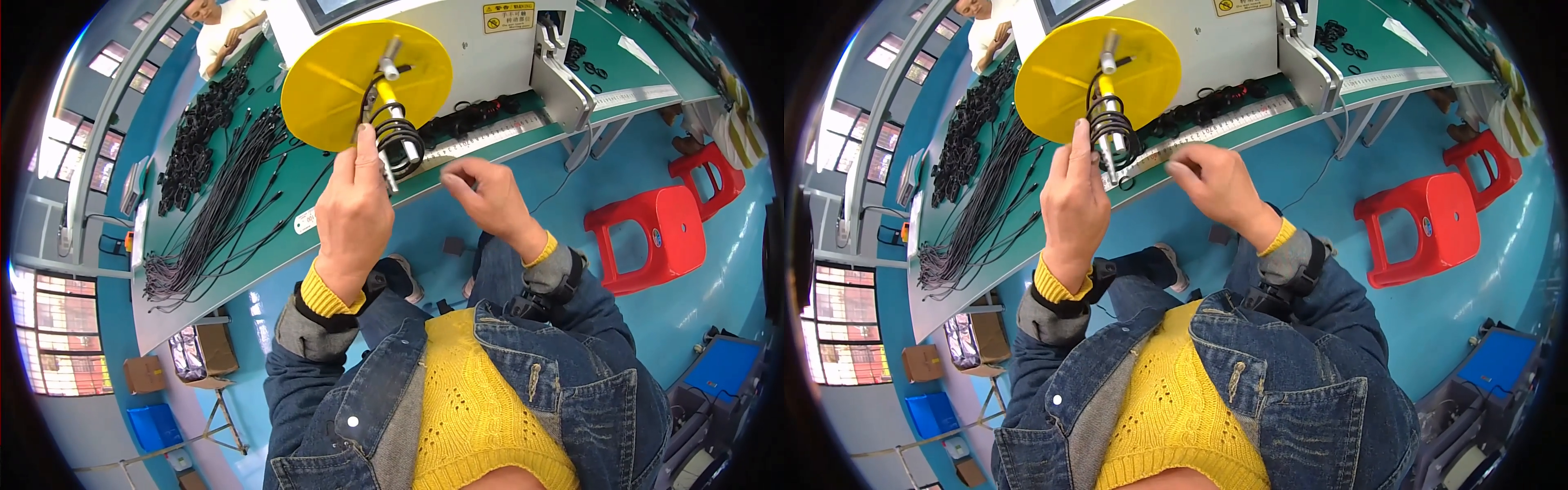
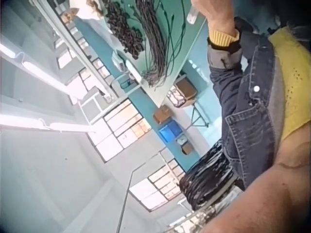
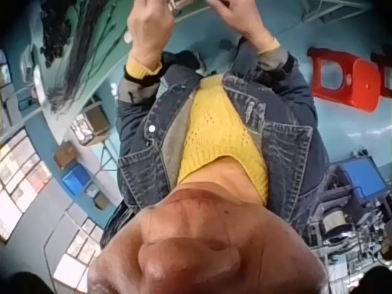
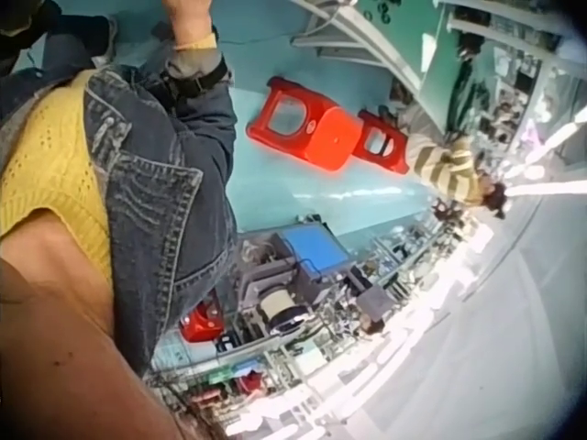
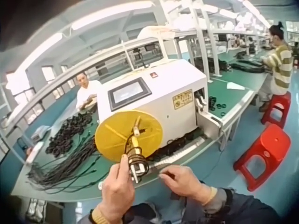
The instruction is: The person winds a cable around the pegs of a machine, removes the coiled cable, and secures it with a tie. This process is repeated multiple times with additional cables and ties.
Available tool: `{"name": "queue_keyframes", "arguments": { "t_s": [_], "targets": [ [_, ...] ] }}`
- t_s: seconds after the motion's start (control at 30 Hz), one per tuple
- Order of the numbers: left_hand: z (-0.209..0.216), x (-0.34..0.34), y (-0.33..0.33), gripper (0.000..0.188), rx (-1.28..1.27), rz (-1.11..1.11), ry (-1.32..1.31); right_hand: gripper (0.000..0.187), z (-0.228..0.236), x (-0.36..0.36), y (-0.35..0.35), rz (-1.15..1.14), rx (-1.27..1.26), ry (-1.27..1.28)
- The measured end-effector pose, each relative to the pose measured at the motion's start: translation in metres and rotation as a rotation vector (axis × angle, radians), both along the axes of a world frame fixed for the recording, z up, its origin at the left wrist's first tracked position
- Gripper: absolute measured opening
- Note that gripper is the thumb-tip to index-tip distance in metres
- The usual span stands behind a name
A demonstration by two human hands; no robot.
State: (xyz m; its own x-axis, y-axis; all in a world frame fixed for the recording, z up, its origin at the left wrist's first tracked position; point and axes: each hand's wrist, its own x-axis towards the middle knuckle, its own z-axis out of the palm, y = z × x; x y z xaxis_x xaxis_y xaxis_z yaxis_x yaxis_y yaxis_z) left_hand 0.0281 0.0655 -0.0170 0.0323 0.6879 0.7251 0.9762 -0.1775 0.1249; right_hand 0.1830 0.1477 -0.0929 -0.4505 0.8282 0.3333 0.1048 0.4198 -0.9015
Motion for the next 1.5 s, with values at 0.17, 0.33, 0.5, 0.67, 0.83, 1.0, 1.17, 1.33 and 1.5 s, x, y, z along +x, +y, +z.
{"name": "queue_keyframes", "arguments": {
  "t_s": [0.17,0.33,0.5,0.67,0.83,1.0,1.17,1.33,1.5],
  "targets": [
    [0.022,0.018,0.000,0.041,-0.086,0.138,0.218,0.039,0.040,-0.014,0.011,-0.040,0.356,-0.018],
    [0.031,0.023,0.004,0.046,-0.225,0.217,0.173,0.073,0.040,-0.016,0.037,-0.174,0.532,0.071],
    [0.012,-0.002,0.014,0.048,-0.170,0.065,0.180,0.094,0.036,-0.020,0.049,0.093,0.358,0.107],
    [0.005,-0.004,0.017,0.048,-0.171,-0.071,0.015,0.085,0.037,-0.019,0.044,0.201,0.276,0.095],
    [0.012,0.007,0.015,0.046,-0.263,-0.097,-0.194,0.074,0.018,-0.037,0.017,0.059,0.395,0.141],
    [0.014,0.004,0.011,0.045,-0.299,-0.016,-0.042,0.067,0.024,-0.038,0.024,-0.175,0.711,-0.050],
    [0.015,0.008,0.007,0.043,-0.277,0.011,-0.044,0.064,0.034,-0.030,0.006,-0.331,0.720,-0.217],
    [0.017,0.005,0.008,0.042,-0.247,-0.005,0.007,0.062,0.036,-0.033,-0.004,-0.345,0.857,-0.139],
    [0.020,0.004,0.007,0.039,-0.300,-0.039,-0.012,0.059,0.039,-0.034,0.000,-0.179,0.679,-0.005]
  ]
}}
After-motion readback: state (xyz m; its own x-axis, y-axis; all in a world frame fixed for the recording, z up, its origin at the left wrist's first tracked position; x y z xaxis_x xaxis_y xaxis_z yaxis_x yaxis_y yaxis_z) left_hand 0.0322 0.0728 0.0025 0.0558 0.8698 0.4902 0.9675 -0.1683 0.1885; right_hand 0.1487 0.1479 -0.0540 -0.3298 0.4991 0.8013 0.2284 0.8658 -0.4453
